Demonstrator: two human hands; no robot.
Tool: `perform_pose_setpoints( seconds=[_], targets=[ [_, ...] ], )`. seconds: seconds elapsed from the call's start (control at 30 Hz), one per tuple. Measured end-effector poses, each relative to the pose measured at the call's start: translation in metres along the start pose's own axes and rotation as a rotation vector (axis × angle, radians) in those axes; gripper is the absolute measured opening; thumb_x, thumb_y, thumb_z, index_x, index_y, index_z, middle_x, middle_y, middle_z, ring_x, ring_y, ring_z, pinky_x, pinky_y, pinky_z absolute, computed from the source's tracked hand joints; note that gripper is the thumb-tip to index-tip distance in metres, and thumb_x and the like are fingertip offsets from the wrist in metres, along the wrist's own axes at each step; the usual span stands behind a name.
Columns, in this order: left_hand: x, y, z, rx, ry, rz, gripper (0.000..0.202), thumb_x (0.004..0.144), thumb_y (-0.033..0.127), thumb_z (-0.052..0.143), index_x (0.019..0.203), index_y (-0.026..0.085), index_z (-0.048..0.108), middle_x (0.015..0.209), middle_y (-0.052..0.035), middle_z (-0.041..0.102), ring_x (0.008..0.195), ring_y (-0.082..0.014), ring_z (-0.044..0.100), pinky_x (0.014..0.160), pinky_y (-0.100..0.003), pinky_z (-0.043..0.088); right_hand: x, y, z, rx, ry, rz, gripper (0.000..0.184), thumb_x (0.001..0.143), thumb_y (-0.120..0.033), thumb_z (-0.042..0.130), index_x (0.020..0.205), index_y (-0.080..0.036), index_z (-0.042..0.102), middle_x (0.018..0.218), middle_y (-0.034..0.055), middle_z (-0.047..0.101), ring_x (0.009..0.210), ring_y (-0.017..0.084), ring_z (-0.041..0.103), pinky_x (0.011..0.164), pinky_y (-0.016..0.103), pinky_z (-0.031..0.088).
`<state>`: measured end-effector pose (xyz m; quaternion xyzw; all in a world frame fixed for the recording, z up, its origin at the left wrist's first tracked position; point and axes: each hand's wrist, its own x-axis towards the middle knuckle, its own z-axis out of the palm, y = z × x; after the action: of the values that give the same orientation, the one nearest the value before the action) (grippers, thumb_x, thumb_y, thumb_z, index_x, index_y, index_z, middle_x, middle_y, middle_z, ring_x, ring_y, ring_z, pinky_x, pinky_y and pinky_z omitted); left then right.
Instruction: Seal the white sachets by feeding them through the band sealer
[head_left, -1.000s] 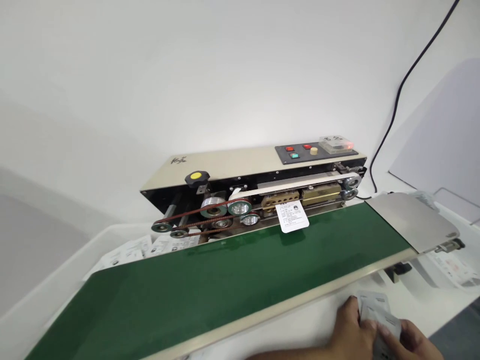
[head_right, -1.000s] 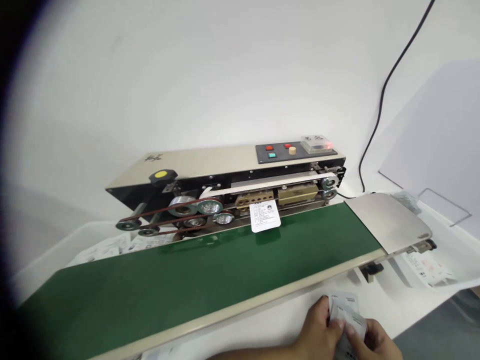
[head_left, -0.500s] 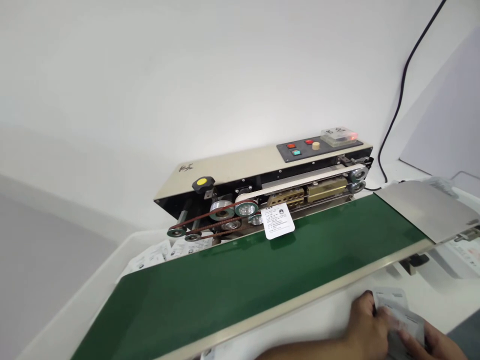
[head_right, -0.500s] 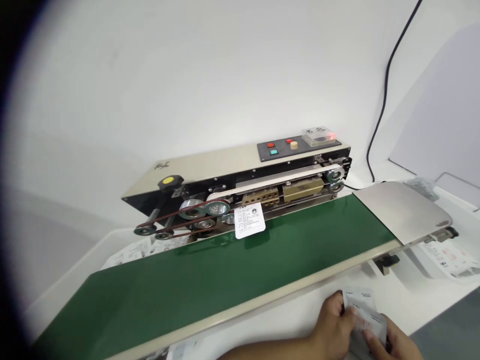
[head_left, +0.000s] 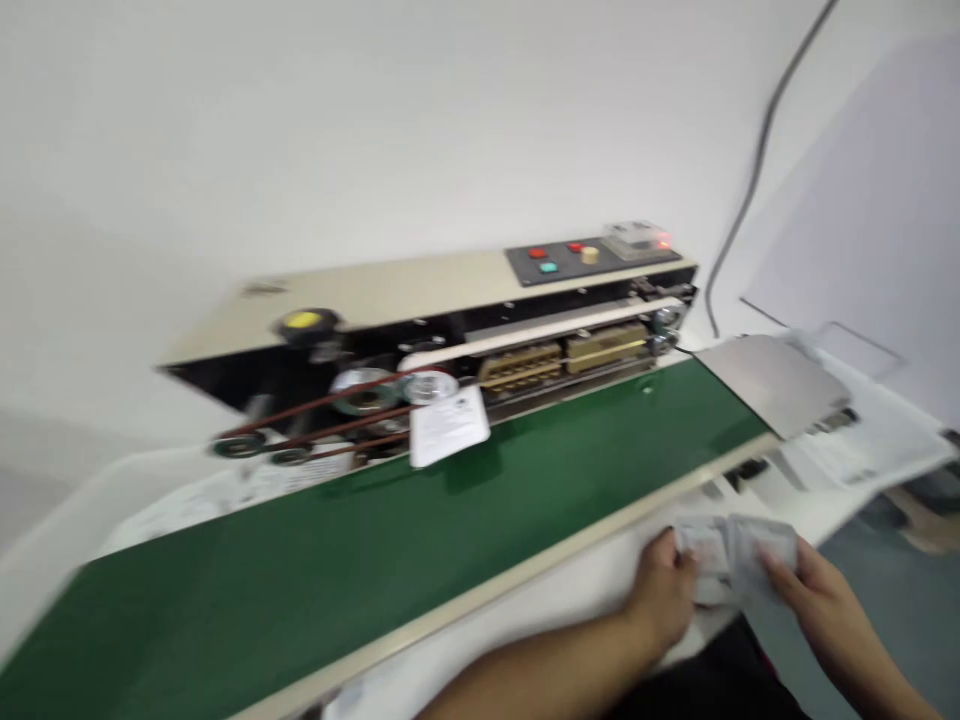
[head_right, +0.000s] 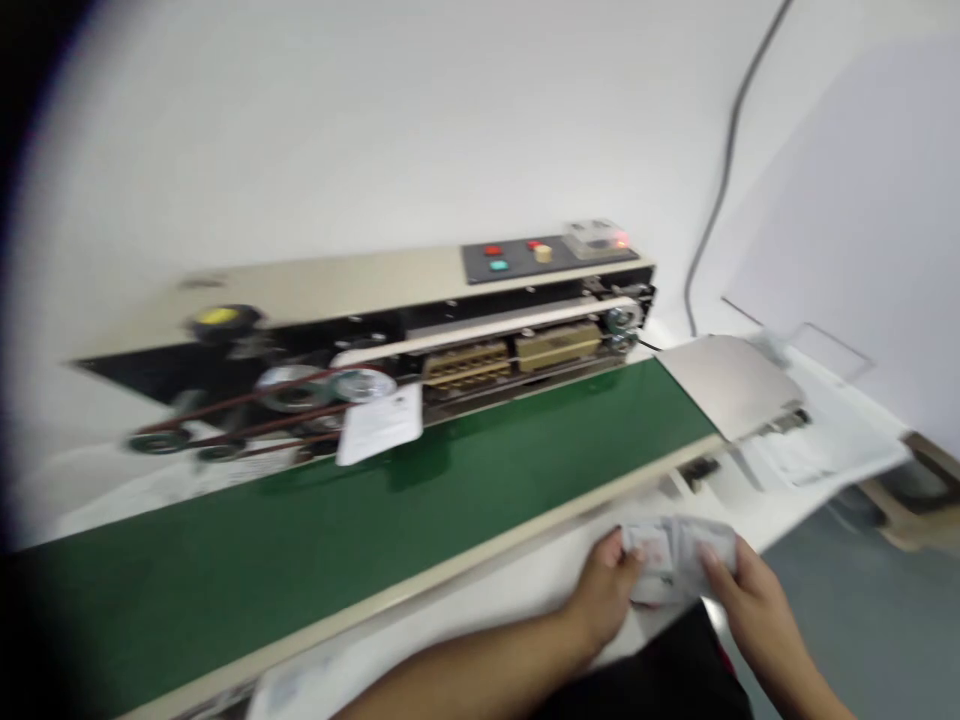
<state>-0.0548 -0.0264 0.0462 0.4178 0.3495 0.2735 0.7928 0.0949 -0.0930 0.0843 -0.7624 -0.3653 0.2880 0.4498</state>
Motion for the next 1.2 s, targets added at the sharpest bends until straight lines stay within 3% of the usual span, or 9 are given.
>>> perform_pose_setpoints(
  seconds=[0.1,0.27,0.53,0.7,0.77,0.87,0.97,1.1,1.2],
  targets=[
    [0.001,-0.002,-0.001,-0.006,-0.036,-0.045,0.032,0.077,0.041,0.053,0.095,0.015,0.057,0.094,-0.009,0.067,0.082,-0.0241,0.062,0.069,-0.035,0.051,0.003,-0.017,-0.009,0.075,0.183,0.058,0.046,0.071,-0.059,0.06,0.089,-0.016,0.06,0.068,0.0034,0.065,0.057,0.019,0.06,0.05,0.029,0.052],
    [0.002,0.002,-0.002,0.015,-0.04,-0.122,0.039,0.073,0.047,0.056,0.095,0.014,0.056,0.091,-0.009,0.067,0.076,-0.0222,0.063,0.06,-0.031,0.051,0.009,-0.033,-0.026,0.194,0.244,0.033,0.035,0.077,-0.051,0.059,0.087,-0.018,0.052,0.056,-0.004,0.054,0.037,0.008,0.041,0.034,0.021,0.036],
    [0.001,0.003,-0.004,0.053,-0.058,-0.145,0.045,0.072,0.054,0.058,0.097,0.016,0.054,0.093,-0.0082,0.066,0.081,-0.0223,0.063,0.059,-0.028,0.05,0.027,-0.054,-0.038,0.29,0.16,-0.126,0.028,0.078,-0.038,0.062,0.097,-0.018,0.055,0.073,-0.0005,0.058,0.049,0.008,0.046,0.042,0.022,0.038],
    [0.003,0.001,-0.003,0.052,-0.043,-0.116,0.055,0.068,0.063,0.059,0.094,0.015,0.056,0.09,-0.0104,0.066,0.078,-0.025,0.064,0.057,-0.031,0.05,0.042,-0.08,-0.039,0.127,0.073,-0.295,0.021,0.081,-0.038,0.058,0.084,-0.017,0.056,0.057,-0.0033,0.052,0.046,0.009,0.045,0.044,0.022,0.038],
    [0.004,-0.001,-0.002,0.05,-0.043,-0.094,0.059,0.067,0.066,0.058,0.094,0.014,0.055,0.088,-0.0107,0.065,0.075,-0.0248,0.063,0.055,-0.03,0.048,0.039,-0.094,-0.04,0.024,-0.057,-0.371,0.02,0.083,-0.037,0.056,0.08,-0.018,0.056,0.054,-0.0039,0.05,0.044,0.009,0.045,0.042,0.02,0.037],
    [0.005,-0.003,-0.001,0.069,-0.037,-0.077,0.056,0.069,0.065,0.055,0.091,0.014,0.055,0.084,-0.0097,0.064,0.072,-0.0226,0.062,0.052,-0.027,0.046,0.028,-0.113,-0.041,-0.156,-0.489,-0.553,0.022,0.087,-0.036,0.053,0.08,-0.017,0.063,0.063,0.0011,0.058,0.053,0.011,0.053,0.049,0.021,0.041],
    [0.005,-0.005,-0.001,0.095,-0.038,-0.067,0.049,0.071,0.06,0.053,0.089,0.014,0.054,0.085,-0.0095,0.062,0.073,-0.0218,0.06,0.05,-0.026,0.046,0.021,-0.127,-0.045,-0.276,-0.846,-0.702,0.032,0.091,-0.04,0.045,0.099,-0.018,0.067,0.075,0.0078,0.065,0.069,0.015,0.059,0.062,0.024,0.044],
    [0.006,-0.009,-0.003,0.115,-0.047,-0.081,0.046,0.072,0.057,0.052,0.089,0.014,0.053,0.083,-0.0082,0.061,0.07,-0.0208,0.061,0.05,-0.027,0.047,0.026,-0.139,-0.06,-0.387,-1.028,-0.664,0.042,0.093,-0.045,0.037,0.102,-0.017,0.068,0.073,0.0098,0.065,0.068,0.017,0.059,0.06,0.026,0.042],
    [0.009,-0.014,-0.007,0.128,-0.079,-0.083,0.043,0.075,0.054,0.052,0.092,0.014,0.053,0.088,-0.009,0.062,0.075,-0.022,0.063,0.051,-0.026,0.049,0.03,-0.144,-0.074,-0.517,-1.041,-0.565,0.043,0.091,-0.046,0.038,0.096,-0.018,0.071,0.073,0.0097,0.063,0.067,0.018,0.058,0.06,0.028,0.041]
  ],
)
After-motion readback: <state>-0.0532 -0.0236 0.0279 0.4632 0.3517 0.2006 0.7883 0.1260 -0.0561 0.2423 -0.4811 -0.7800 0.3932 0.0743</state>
